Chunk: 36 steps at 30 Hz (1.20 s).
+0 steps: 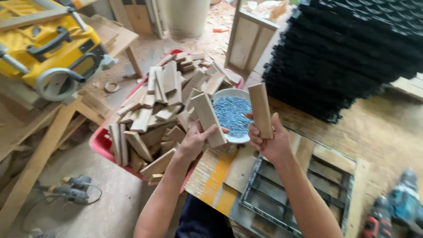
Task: The person arranges small wooden planks into a rectangular frame on a workbench, fitting them together by hand to form a patterned surface. The person picks up planks from a nearby red basket and places them into the frame, adjusting their positions to ensure a tight fit.
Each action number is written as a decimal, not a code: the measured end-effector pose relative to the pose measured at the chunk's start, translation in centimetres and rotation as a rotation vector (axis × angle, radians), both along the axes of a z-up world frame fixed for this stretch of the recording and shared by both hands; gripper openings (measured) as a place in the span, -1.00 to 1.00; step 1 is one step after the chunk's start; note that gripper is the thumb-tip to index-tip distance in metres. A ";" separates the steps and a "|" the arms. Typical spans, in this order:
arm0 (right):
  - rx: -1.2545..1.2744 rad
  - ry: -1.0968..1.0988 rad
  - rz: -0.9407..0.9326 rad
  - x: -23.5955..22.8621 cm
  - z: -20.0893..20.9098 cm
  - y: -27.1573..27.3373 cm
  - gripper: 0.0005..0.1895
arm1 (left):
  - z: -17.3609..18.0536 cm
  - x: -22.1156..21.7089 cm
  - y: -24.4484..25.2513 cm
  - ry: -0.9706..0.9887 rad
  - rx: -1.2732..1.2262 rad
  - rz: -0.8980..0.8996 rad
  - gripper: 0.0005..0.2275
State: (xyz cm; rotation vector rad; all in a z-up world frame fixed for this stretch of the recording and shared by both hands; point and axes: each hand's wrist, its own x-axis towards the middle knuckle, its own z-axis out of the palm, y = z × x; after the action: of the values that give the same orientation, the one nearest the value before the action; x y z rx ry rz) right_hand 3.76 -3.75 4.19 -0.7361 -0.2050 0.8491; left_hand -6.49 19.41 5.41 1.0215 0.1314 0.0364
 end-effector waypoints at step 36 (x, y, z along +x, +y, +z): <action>-0.743 -0.301 -0.708 -8.3 -5.1 -15.5 -0.40 | -7.4 4.2 -21.6 0.122 0.064 -0.236 -0.48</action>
State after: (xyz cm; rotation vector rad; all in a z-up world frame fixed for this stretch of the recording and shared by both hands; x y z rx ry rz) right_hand -4.55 -19.25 -0.95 -1.5196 0.1229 0.1017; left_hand -2.29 -2.21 -2.02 1.0975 0.1207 -0.2386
